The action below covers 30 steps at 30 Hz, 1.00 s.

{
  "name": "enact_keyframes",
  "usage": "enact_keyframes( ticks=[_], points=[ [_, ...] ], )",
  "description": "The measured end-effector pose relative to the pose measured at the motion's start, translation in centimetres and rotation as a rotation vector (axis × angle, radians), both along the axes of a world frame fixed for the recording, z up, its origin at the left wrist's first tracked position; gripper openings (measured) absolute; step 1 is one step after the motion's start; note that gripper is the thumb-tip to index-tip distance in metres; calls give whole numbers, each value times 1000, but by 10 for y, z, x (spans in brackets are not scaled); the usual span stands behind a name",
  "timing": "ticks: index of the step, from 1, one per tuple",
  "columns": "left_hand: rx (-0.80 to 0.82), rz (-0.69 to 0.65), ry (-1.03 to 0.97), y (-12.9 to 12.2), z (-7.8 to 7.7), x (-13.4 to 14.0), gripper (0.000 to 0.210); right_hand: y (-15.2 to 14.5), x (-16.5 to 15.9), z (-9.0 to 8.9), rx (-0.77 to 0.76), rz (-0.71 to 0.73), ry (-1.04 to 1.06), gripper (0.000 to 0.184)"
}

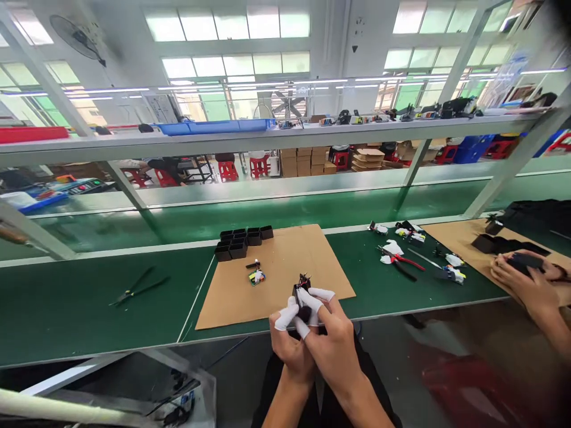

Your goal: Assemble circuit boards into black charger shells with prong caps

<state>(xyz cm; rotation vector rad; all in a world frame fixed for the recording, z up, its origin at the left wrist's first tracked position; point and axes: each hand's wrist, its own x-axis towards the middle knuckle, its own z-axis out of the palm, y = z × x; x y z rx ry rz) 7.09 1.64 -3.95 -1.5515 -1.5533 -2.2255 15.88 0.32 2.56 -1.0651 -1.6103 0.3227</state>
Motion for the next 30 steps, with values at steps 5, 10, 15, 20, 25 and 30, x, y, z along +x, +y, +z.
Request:
enact_keyframes(
  ticks=[5, 10, 15, 20, 25, 30],
  points=[
    [-155, -121, 91, 45, -6, -24, 20, 73, 11, -35, 32, 33, -22, 33],
    [-413, -233, 84, 61, -7, -71, 21, 101, 17, -69, 61, 48, -99, 27],
    [-514, -309, 32, 59, -13, -89, 24, 95, 11, -85, 72, 0, -138, 29],
    [-536, -311, -13, 59, -19, -90, 31, 94, 2, -86, 48, -92, -109, 28],
    [-543, -308, -34, 60, -22, -94, 31, 89, -7, -85, -7, -101, -97, 23],
    [-537, -314, -41, 61, -22, -95, 32, 85, -14, -81, -11, -109, -82, 23]
  ],
)
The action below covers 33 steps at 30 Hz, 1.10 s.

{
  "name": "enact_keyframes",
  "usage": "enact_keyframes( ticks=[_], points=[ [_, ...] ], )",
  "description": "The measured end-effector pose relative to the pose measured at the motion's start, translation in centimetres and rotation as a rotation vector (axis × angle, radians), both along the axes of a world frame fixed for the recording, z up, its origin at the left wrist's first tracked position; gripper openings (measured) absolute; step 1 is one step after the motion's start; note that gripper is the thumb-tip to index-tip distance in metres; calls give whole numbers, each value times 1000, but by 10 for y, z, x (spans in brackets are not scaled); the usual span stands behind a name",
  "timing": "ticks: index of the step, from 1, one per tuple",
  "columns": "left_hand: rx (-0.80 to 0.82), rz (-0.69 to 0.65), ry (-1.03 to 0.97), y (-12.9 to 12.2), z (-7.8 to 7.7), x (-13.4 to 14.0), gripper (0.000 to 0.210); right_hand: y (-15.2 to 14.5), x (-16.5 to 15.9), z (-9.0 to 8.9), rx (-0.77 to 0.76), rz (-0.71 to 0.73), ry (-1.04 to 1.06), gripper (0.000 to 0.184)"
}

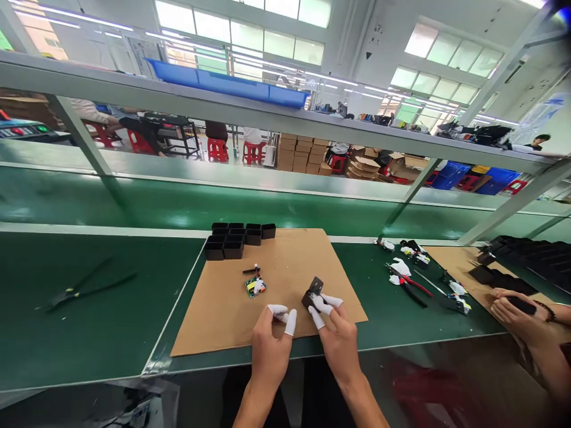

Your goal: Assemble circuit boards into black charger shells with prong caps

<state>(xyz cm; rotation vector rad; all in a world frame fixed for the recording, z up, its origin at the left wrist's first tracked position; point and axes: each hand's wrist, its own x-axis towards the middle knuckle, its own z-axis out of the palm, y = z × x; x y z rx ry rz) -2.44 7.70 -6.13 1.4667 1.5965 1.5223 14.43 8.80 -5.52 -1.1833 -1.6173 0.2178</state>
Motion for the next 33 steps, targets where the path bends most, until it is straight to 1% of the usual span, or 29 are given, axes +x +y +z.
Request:
enact_keyframes(
  ticks=[6, 11, 15, 22, 30, 33],
  points=[
    [12, 2, -4, -1, 1, 1, 30, -8, -5, -1, 13, 19, -1, 27],
    [12, 2, -3, -2, 2, 2, 29, -11, -8, -2, 15, 28, -14, 24],
    [2, -8, 1, -3, 3, 2, 29, -14, -8, -2, 21, 14, 10, 26],
    [-6, -9, 3, -3, 2, 3, 27, -13, -4, -5, -33, 53, 21, 25],
    [2, -5, 15, -3, -1, 5, 28, -9, -9, -12, -240, 73, 332, 21],
    [9, 4, 21, -2, -2, 4, 28, -13, -15, -7, -305, 48, 492, 30]
  ],
)
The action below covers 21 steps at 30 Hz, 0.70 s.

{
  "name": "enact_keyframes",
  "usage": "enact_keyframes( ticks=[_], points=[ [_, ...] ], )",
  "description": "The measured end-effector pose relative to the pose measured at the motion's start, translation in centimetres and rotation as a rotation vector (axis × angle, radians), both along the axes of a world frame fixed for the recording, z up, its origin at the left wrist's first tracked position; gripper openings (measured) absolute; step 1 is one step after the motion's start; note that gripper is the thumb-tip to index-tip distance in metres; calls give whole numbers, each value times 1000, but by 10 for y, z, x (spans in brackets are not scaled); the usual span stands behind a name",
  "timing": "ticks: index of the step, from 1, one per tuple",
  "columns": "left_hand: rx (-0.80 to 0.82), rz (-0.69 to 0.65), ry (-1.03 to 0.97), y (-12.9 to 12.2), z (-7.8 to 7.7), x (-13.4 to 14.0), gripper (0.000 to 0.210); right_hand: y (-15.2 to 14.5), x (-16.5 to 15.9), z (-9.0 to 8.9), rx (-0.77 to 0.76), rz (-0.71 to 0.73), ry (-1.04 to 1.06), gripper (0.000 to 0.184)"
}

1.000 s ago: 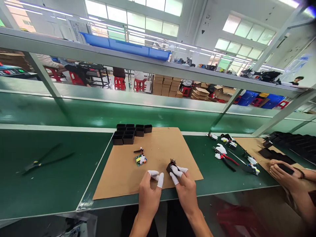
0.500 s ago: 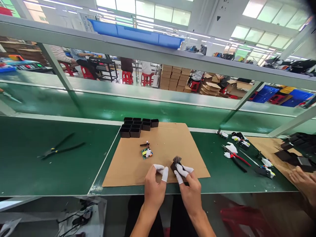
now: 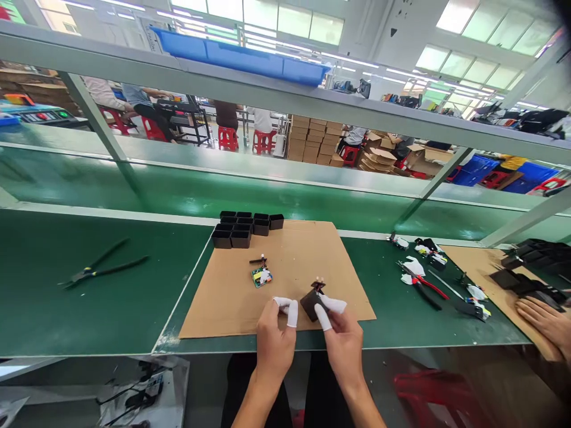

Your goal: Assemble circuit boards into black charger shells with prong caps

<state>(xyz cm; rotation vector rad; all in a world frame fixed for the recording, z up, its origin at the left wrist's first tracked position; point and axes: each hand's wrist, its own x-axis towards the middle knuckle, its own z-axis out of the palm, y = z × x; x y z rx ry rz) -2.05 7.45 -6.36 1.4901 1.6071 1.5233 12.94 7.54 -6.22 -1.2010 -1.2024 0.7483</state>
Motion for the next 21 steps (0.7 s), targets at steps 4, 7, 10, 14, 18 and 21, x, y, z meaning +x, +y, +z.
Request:
enact_keyframes(
  ticks=[4, 7, 10, 14, 18, 21],
  points=[
    [4, 18, 2, 1, -2, -1, 31, -18, -4, 16, -279, 28, 690, 38],
    [11, 19, 7, 3, -2, -1, 30, -30, -5, 27, -448, 75, 1118, 31],
    [23, 19, 14, 4, -1, -1, 30, -36, -5, 33, -476, 110, 1207, 19],
    [32, 21, 22, 3, 0, -1, 28, -38, -8, 35, -463, 123, 1236, 16],
    [36, 20, 32, 3, -1, -1, 27, -39, -11, 36, -467, 124, 1218, 25],
    [37, 24, 37, 4, -2, 0, 26, -37, -10, 36, -417, 102, 1084, 33]
  ],
)
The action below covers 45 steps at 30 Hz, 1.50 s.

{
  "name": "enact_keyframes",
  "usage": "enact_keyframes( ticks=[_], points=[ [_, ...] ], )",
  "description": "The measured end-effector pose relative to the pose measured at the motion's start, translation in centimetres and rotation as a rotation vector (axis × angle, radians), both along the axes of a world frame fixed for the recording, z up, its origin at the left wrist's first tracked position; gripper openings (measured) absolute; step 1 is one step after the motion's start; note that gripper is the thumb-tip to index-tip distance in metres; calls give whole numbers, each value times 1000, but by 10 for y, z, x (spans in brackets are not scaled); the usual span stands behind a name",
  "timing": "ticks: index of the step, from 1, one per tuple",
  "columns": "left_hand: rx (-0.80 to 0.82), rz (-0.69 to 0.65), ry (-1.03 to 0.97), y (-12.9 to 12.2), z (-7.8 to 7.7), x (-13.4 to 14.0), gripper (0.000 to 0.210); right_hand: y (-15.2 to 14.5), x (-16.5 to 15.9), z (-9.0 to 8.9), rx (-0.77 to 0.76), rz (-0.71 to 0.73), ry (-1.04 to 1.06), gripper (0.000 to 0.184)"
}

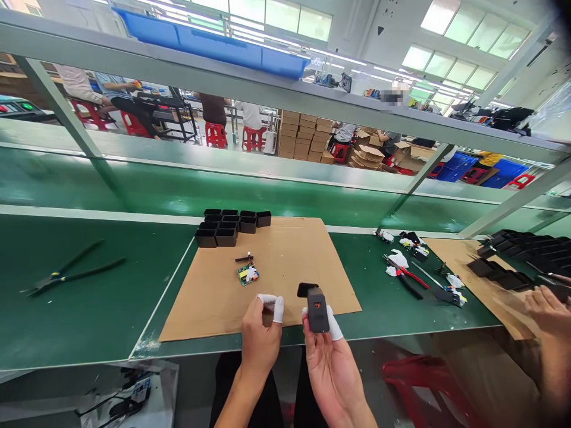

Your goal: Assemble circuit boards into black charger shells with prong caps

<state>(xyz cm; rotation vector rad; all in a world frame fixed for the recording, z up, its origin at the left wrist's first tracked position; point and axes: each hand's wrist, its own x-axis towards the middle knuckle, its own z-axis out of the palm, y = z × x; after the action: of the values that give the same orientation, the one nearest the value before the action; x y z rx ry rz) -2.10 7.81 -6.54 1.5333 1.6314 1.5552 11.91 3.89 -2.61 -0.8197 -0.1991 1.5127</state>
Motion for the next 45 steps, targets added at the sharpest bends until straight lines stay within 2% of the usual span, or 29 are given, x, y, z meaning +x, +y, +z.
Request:
enact_keyframes(
  ticks=[3, 6, 8, 10, 16, 21, 25, 29, 33, 40, 45],
  points=[
    [-2, 7, 7, 0, -1, 1, 27, 12, 9, -5, 130, -176, -398, 40],
    [-2, 11, 12, 0, 0, 1, 27, 30, 28, -17, 325, -383, -1041, 38],
    [2, 11, 13, -1, 0, 2, 27, 40, 39, -27, 484, -312, -1394, 28],
    [7, 13, 15, -2, -1, 2, 26, 45, 46, -32, 573, -215, -1526, 22],
    [-1, 10, 22, -1, -6, 2, 26, 38, 43, -36, 614, -169, -1542, 28],
    [3, 13, 19, -1, -1, 3, 27, 36, 34, -39, 627, -124, -1521, 26],
    [-6, 17, 17, -2, 4, 4, 28, 27, 31, -33, 558, -125, -1421, 30],
    [-27, 12, 14, -3, 2, 4, 27, 22, 28, -37, 477, -74, -1280, 26],
    [-31, 1, 3, -3, 0, 3, 26, 26, 27, -42, 481, -46, -1290, 26],
    [-30, 3, -8, -5, 1, 1, 29, 25, 26, -38, 487, -100, -1319, 29],
    [-54, 2, 8, -5, -1, 2, 28, 21, 26, -47, 417, -43, -1183, 28]
  ],
)
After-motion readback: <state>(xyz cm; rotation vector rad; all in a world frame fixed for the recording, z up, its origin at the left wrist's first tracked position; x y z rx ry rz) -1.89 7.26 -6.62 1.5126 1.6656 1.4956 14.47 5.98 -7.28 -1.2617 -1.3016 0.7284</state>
